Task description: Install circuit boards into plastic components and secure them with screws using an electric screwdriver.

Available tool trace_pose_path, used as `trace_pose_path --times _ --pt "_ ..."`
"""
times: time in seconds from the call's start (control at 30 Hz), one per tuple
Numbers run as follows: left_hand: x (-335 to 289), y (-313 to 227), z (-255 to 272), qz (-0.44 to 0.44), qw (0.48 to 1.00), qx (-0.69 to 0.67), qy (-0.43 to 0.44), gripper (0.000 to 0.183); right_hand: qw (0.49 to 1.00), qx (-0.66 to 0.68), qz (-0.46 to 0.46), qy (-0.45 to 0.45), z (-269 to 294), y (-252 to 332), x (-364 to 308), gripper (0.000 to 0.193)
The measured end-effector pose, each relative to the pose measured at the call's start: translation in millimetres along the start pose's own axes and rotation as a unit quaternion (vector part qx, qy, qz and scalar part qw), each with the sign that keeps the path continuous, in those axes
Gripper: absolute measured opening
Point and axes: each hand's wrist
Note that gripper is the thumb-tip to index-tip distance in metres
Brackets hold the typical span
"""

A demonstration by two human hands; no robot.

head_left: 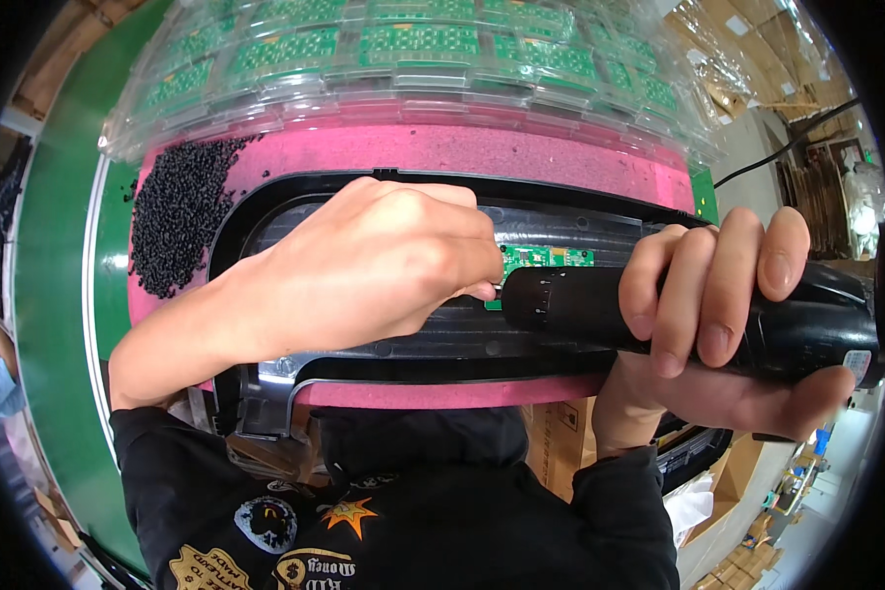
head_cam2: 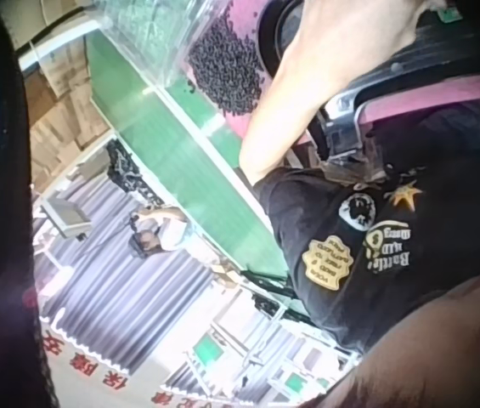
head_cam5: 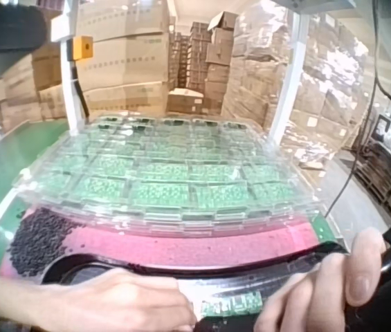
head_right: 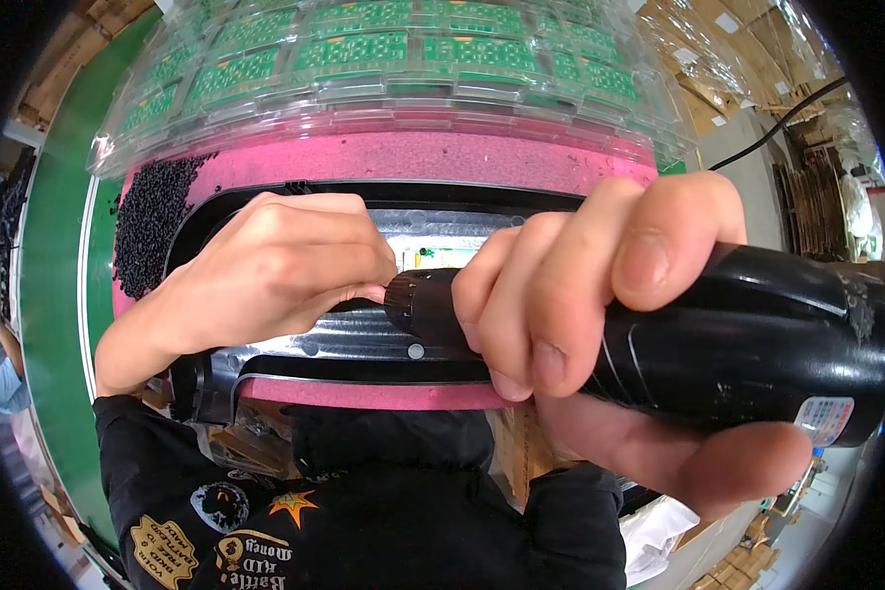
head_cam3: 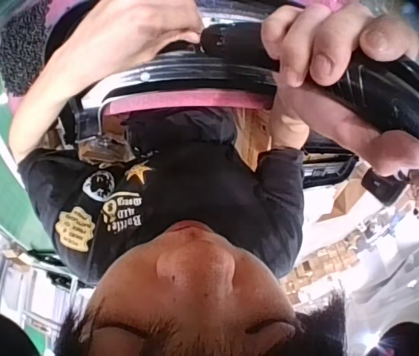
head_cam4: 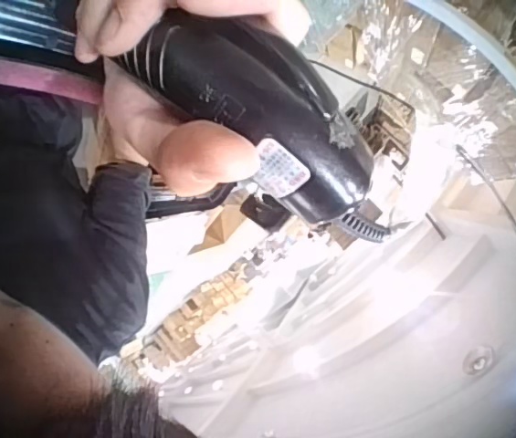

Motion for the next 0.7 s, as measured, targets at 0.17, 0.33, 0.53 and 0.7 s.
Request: trace_pose_path --times 0.17,0.33,0.53,0.7 --pt "1 0 2 -0.006 0.996 0.002 -0.094 0.011 0.999 -0.028 -0.041 0.02 4 7 0 0.06" --pt "4 -4 -3 0.045 0.996 0.03 -0.07 0.016 0.996 -0.037 -0.049 0.061 6 2 3 0.064" --pt "3 -2 -2 0.076 0.994 0.051 -0.063 0.015 0.997 -0.042 -0.053 0.048 -1 0 1 0.067" --pt "-3 4 -6 0.071 0.995 0.048 -0.058 0.013 0.996 -0.041 -0.055 0.06 -7 -3 -1 0.067"
Point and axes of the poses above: each hand's wrist, its own x-axis towards the middle knuckle, its own z-axis out of the back of the hand, y = z × x, and after that the axes turned 13 degrees about -x, right-handed
